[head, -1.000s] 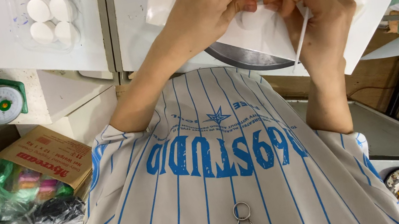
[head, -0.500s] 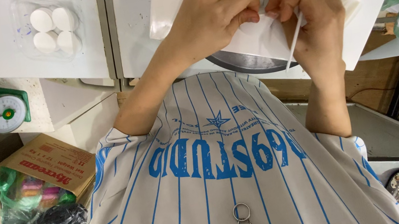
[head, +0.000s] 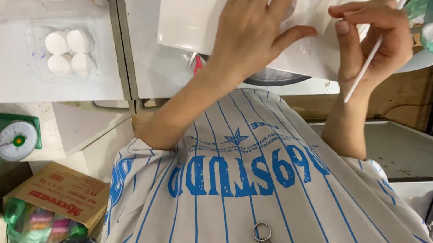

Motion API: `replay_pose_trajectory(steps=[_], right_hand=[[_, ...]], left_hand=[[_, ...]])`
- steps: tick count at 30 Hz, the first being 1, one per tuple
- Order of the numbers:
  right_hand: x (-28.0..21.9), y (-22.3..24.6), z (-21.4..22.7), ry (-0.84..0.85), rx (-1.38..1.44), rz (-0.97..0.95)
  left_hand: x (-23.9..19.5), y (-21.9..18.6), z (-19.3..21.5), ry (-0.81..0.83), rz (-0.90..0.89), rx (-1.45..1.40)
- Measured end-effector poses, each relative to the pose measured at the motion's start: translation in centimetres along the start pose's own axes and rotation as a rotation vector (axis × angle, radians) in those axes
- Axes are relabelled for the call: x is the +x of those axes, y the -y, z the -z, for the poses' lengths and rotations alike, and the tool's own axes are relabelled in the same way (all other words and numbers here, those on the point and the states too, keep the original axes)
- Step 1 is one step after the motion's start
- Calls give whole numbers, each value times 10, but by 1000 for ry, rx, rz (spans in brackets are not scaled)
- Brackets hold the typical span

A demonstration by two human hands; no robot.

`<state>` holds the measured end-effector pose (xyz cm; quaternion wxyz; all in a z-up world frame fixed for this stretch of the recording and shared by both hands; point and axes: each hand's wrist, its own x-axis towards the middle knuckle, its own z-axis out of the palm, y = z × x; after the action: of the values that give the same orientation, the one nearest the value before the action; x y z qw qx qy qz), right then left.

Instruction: The person repeatedly picks up small white circular objects and uses a thin white stick to press and shape them into a white mold. The person handles the objects one at a time, rotating and adjusting them within the mold cavity.

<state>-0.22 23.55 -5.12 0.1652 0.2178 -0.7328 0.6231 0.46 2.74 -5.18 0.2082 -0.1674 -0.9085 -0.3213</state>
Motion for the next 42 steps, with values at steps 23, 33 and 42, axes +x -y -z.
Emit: replay_pose_trajectory(steps=[23, 33, 42], right_hand=[[-8, -13, 3, 22, -148, 37], [-7, 0, -2, 29, -227, 72], [3, -46, 53, -143, -42, 247]], left_hand=[[-27, 49, 4, -161, 398, -2109], [-17, 35, 17, 38, 299, -1868], [-10, 40, 41, 262, -185, 40]])
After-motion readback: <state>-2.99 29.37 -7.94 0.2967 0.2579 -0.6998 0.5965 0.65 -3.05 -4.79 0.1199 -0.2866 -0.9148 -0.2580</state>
